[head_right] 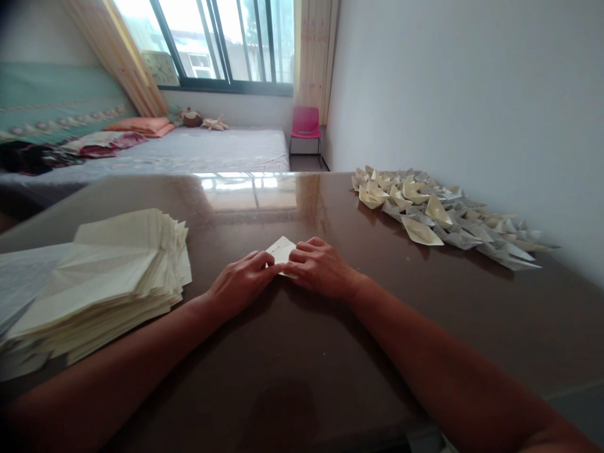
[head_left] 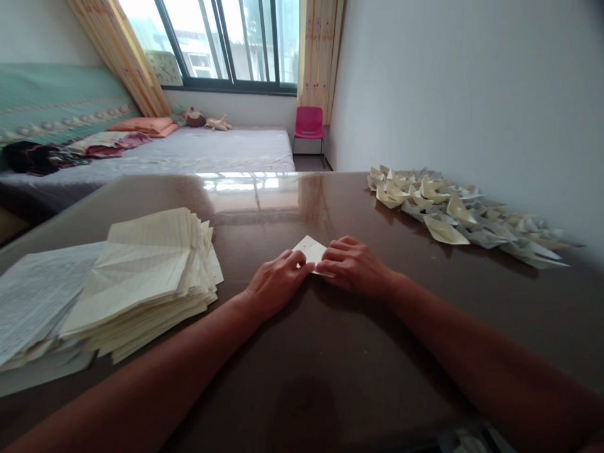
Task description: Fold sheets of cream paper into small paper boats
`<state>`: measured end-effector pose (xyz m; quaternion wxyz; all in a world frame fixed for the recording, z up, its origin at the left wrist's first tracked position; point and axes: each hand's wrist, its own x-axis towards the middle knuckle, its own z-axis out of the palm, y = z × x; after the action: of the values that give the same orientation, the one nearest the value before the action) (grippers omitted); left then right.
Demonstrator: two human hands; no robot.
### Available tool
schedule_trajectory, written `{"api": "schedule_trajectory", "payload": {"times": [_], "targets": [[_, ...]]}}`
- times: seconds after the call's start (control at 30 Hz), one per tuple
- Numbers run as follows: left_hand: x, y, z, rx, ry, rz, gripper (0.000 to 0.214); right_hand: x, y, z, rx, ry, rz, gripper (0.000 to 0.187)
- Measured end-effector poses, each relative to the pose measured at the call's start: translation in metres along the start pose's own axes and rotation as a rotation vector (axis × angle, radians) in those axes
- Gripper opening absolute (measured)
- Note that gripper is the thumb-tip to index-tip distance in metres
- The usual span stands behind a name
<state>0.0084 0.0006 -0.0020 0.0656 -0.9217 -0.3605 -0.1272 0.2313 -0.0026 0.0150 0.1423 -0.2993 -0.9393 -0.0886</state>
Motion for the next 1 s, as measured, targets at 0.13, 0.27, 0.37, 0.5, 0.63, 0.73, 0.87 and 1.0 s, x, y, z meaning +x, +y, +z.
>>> {"api": "schedule_trajectory", "payload": {"times": [0.13,0.27,0.37,0.5,0.63,0.73,0.87,1.0], "targets": [[0.001,-0.008,0.006,-0.039,0.067,0.021,0.027,-0.005,0.012,0.001,0.078,0.003,0.012,0.021],[0.003,-0.014,0.011,-0.09,0.112,0.034,0.028,-0.011,0.027,0.006,0.233,0.006,0.055,0.021],[0.002,-0.013,0.01,-0.122,0.095,0.046,0.029,-0.014,0.034,0.013,0.418,0.0,0.06,0.024],[-0.003,-0.005,0.003,-0.107,0.046,0.011,0.026,-0.015,0.039,0.016,0.638,-0.012,0.093,0.022],[-0.006,-0.001,-0.003,-0.114,0.014,-0.036,0.026,-0.015,0.041,0.015,0.757,-0.054,0.223,0.026],[-0.003,-0.006,0.0,-0.223,0.023,-0.103,0.031,-0.015,0.04,0.019,0.825,-0.086,0.389,0.037],[0.002,-0.011,0.007,-0.434,0.051,-0.355,0.027,-0.01,0.033,0.025,0.975,-0.05,0.552,0.042],[0.003,-0.009,0.008,-0.569,0.078,-0.489,0.064,-0.001,0.024,0.026,0.778,0.068,0.655,0.032]]}}
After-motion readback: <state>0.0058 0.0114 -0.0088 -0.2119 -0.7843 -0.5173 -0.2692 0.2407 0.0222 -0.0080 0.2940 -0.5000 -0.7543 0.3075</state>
